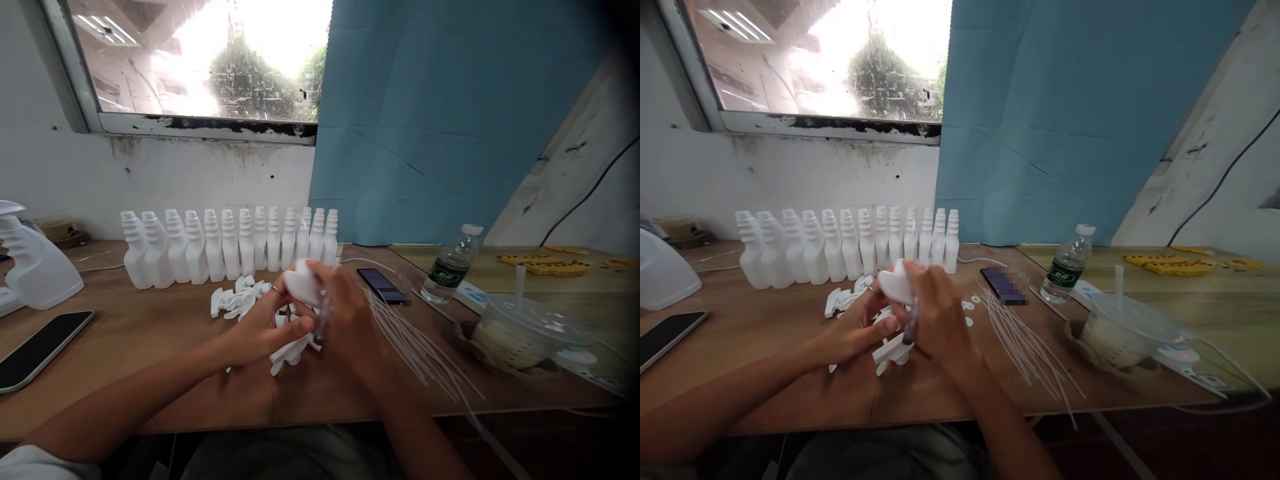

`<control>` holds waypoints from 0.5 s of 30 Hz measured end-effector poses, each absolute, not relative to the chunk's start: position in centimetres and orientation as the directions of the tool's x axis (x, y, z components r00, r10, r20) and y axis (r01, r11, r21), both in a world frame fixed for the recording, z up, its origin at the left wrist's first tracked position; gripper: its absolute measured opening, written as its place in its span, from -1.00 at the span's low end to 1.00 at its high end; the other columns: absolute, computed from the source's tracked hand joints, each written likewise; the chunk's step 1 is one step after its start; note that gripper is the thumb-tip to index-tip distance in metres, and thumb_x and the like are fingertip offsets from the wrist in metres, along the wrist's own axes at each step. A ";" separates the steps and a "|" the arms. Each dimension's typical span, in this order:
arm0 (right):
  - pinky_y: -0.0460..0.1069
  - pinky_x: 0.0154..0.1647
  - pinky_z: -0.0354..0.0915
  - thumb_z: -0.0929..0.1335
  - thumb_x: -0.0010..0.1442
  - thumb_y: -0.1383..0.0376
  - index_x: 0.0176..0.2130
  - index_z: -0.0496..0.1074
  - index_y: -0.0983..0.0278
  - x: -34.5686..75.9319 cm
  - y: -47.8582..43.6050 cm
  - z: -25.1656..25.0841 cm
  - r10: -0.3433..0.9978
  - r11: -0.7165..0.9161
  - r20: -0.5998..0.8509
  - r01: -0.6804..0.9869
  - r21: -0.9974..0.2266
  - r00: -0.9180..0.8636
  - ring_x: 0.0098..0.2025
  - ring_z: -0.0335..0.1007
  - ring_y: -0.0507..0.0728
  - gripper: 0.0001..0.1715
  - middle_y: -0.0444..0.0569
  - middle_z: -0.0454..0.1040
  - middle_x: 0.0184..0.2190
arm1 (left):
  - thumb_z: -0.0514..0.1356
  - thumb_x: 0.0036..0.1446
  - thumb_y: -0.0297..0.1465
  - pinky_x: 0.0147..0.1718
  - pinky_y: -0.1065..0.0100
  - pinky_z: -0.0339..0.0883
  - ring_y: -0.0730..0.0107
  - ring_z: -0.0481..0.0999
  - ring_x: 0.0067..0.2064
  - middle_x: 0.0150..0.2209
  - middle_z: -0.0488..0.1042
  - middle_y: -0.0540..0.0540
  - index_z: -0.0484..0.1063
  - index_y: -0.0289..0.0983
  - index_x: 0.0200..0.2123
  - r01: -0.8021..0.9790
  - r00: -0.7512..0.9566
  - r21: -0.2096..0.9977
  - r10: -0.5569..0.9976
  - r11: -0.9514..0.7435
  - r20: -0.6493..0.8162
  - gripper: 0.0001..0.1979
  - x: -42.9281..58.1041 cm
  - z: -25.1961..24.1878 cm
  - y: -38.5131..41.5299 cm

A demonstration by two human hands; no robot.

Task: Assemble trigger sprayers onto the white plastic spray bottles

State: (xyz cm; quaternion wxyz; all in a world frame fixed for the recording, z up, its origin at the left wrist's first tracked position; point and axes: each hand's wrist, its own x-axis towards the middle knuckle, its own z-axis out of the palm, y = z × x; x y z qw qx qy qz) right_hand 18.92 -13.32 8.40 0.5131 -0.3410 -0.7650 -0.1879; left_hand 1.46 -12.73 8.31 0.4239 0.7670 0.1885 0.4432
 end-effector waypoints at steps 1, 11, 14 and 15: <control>0.17 -0.09 0.37 0.39 0.15 0.33 0.26 0.13 0.22 18.4 -13.4 8.4 0.356 0.747 0.870 0.663 -0.046 -0.341 -0.10 0.39 0.28 -0.26 0.12 0.45 -0.08 | 0.20 0.19 -0.13 -0.20 0.19 0.49 0.15 0.53 -0.06 -0.01 0.47 -0.19 0.12 -0.10 0.25 -0.123 0.470 0.846 0.720 -0.519 0.510 -0.39 1.6 8.2 -12.9; 0.19 0.00 0.31 0.31 0.29 0.30 -0.01 0.34 0.27 18.5 -14.9 10.1 0.259 0.814 0.839 0.576 0.077 -0.478 -0.06 0.39 0.21 -0.73 0.06 0.52 -0.16 | 0.24 0.17 -0.21 -0.41 0.41 0.37 0.42 0.43 -0.40 -0.37 0.42 -0.01 0.32 -0.24 -0.05 -0.101 0.315 0.932 0.877 -0.349 0.362 -0.66 -1.4 8.2 -16.0; -0.05 -0.46 0.22 0.27 0.33 0.29 -0.36 0.40 0.32 18.2 -15.2 8.7 0.278 0.843 0.789 0.532 0.073 -0.548 -0.46 0.27 0.06 -0.76 -0.07 0.38 -0.54 | 0.24 0.16 -0.24 -0.47 0.49 0.29 0.50 0.34 -0.45 -0.42 0.35 0.04 0.30 -0.24 -0.20 -0.056 0.247 0.913 0.880 -0.405 0.406 -0.75 -1.6 7.1 -17.4; -0.05 -0.55 0.11 0.26 0.34 0.30 -0.49 0.36 0.30 18.2 -15.4 8.2 0.239 0.841 0.775 0.524 0.137 -0.585 -0.55 0.17 0.03 -0.65 -0.12 0.30 -0.63 | 0.25 0.15 -0.24 -0.51 0.50 0.25 0.52 0.31 -0.48 -0.45 0.33 0.05 0.30 -0.25 -0.26 -0.031 0.247 0.914 0.883 -0.405 0.400 -0.76 -1.7 6.8 -17.6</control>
